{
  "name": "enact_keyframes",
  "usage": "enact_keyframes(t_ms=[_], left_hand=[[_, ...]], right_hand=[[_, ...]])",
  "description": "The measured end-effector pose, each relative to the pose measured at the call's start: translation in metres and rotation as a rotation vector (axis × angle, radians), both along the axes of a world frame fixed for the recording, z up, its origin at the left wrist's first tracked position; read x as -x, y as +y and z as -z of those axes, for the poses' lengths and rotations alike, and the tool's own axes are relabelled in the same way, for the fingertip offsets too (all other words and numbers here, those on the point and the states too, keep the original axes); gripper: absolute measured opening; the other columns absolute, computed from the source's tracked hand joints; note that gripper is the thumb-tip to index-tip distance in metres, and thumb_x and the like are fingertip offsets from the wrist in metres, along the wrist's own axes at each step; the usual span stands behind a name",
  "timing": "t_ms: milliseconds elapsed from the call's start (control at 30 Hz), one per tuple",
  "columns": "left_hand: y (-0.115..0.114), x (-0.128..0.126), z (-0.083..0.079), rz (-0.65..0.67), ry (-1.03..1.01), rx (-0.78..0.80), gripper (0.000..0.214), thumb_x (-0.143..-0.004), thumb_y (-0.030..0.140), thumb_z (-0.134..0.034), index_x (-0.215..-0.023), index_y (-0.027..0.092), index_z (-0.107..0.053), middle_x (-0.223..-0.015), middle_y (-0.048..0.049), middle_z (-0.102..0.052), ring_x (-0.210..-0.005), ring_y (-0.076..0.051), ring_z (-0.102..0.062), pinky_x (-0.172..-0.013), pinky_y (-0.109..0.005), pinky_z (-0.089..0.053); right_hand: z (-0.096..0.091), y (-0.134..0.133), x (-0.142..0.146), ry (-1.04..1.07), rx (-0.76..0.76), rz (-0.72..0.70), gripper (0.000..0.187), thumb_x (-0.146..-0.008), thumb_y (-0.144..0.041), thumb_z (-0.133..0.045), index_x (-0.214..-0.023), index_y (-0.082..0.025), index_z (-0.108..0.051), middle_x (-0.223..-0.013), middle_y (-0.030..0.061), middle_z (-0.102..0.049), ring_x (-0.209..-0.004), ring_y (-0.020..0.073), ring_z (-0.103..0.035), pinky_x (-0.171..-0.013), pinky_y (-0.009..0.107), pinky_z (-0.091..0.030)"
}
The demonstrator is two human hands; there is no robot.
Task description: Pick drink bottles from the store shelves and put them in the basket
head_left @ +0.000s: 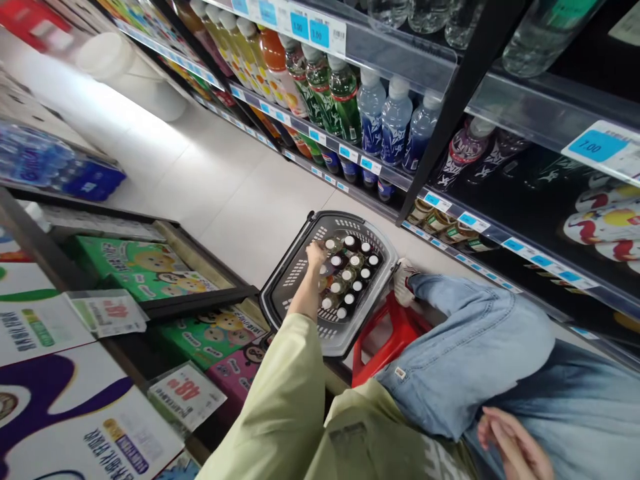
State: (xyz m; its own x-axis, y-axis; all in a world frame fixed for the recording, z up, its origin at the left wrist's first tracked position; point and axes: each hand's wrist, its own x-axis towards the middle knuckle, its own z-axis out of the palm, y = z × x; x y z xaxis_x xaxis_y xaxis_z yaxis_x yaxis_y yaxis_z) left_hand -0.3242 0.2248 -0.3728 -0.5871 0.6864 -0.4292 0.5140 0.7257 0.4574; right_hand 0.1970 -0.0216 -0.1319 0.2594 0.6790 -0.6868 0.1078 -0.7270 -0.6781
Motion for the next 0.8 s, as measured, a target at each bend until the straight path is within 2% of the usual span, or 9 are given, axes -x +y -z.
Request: enact_keyframes(t_ms=[100,200,300,367,433,500,567,667,800], left_hand=[[0.004,-0.007,-0.021,0.074,-0.005,-0.055,0.044,-0.080,0.007,-0.068,-0.124,0.007,-0.072,-0.124,-0.0213,-0.078,-0.122,-0.030,-0.069,-0.115,-0.042,-0.048],[-0.006,-0.043,-0.052,0.181,-0.042,-0.175,0.037,-0.090,0.012,-0.060,-0.125,0.013,-0.072,-0.133,-0.0165,-0.075,-0.119,-0.025,-0.070,-0.112,-0.037,-0.051],[-0.039,-0.115,-0.093,0.309,-0.203,-0.361,0.032,-0.101,0.024,-0.050,-0.121,0.017,-0.074,-0.127,-0.0143,-0.077,-0.114,-0.024,-0.073,-0.098,-0.037,-0.060],[-0.075,-0.178,-0.124,0.448,-0.313,-0.402,0.036,-0.107,0.034,-0.045,-0.124,0.022,-0.074,-0.127,-0.0114,-0.078,-0.116,-0.024,-0.074,-0.102,-0.040,-0.061],[-0.118,-0.244,-0.152,0.675,-0.397,-0.399,0.042,-0.109,0.039,-0.043,-0.141,0.028,-0.069,-0.139,-0.0104,-0.073,-0.129,-0.025,-0.070,-0.111,-0.043,-0.058],[-0.153,-0.299,-0.173,0.882,-0.314,-0.425,0.069,-0.101,0.049,-0.060,-0.165,0.025,-0.046,-0.164,-0.0175,-0.053,-0.149,-0.035,-0.055,-0.119,-0.053,-0.054],[-0.173,-0.332,-0.184,0.931,-0.144,-0.455,0.095,-0.095,0.049,-0.070,-0.175,0.025,-0.025,-0.176,-0.0215,-0.029,-0.160,-0.045,-0.037,-0.124,-0.066,-0.045],[-0.169,-0.337,-0.187,0.998,-0.029,-0.502,0.108,-0.091,0.045,-0.075,-0.177,0.030,-0.011,-0.180,-0.0199,-0.014,-0.163,-0.047,-0.028,-0.125,-0.069,-0.042],[-0.143,-0.308,-0.190,1.030,0.038,-0.501,0.103,-0.093,0.045,-0.072,-0.177,0.025,-0.016,-0.179,-0.0220,-0.017,-0.162,-0.044,-0.032,-0.125,-0.062,-0.045]], right_hand=[[0.010,0.003,0.000,-0.034,0.094,-0.086,0.053,-0.072,-0.079,-0.077,-0.089,-0.030,-0.081,-0.083,0.0132,-0.078,-0.075,0.0339,-0.075,-0.066,0.043,-0.066],[0.021,0.009,0.003,-0.037,0.076,-0.234,0.055,-0.080,-0.079,-0.070,-0.085,-0.025,-0.075,-0.084,0.0124,-0.078,-0.080,0.0310,-0.076,-0.073,0.037,-0.065],[0.025,0.019,0.011,-0.060,-0.053,-0.395,0.046,-0.093,-0.068,-0.059,-0.079,-0.024,-0.066,-0.077,0.0085,-0.074,-0.077,0.0266,-0.073,-0.074,0.033,-0.060],[0.024,0.028,0.015,-0.134,-0.117,-0.509,0.037,-0.097,-0.056,-0.055,-0.079,-0.025,-0.061,-0.074,0.0059,-0.071,-0.074,0.0246,-0.070,-0.072,0.032,-0.057],[0.024,0.034,0.017,-0.221,-0.157,-0.606,0.026,-0.098,-0.044,-0.051,-0.081,-0.026,-0.058,-0.075,0.0050,-0.071,-0.073,0.0242,-0.069,-0.072,0.032,-0.054],[0.026,0.036,0.016,-0.303,-0.194,-0.671,0.017,-0.098,-0.034,-0.048,-0.090,-0.025,-0.060,-0.085,0.0074,-0.074,-0.080,0.0259,-0.073,-0.078,0.034,-0.054],[0.031,0.035,0.013,-0.371,-0.217,-0.747,0.019,-0.098,-0.029,-0.047,-0.105,-0.023,-0.063,-0.100,0.0112,-0.077,-0.092,0.0281,-0.075,-0.083,0.035,-0.055],[0.042,0.027,0.009,-0.463,-0.196,-0.921,0.021,-0.100,-0.023,-0.046,-0.108,-0.019,-0.066,-0.104,0.0130,-0.076,-0.096,0.0287,-0.076,-0.082,0.034,-0.053],[0.056,0.016,0.013,-0.511,-0.143,-1.068,0.025,-0.093,-0.010,-0.047,-0.085,-0.020,-0.068,-0.098,0.0105,-0.077,-0.100,0.0265,-0.075,-0.082,0.030,-0.049]])
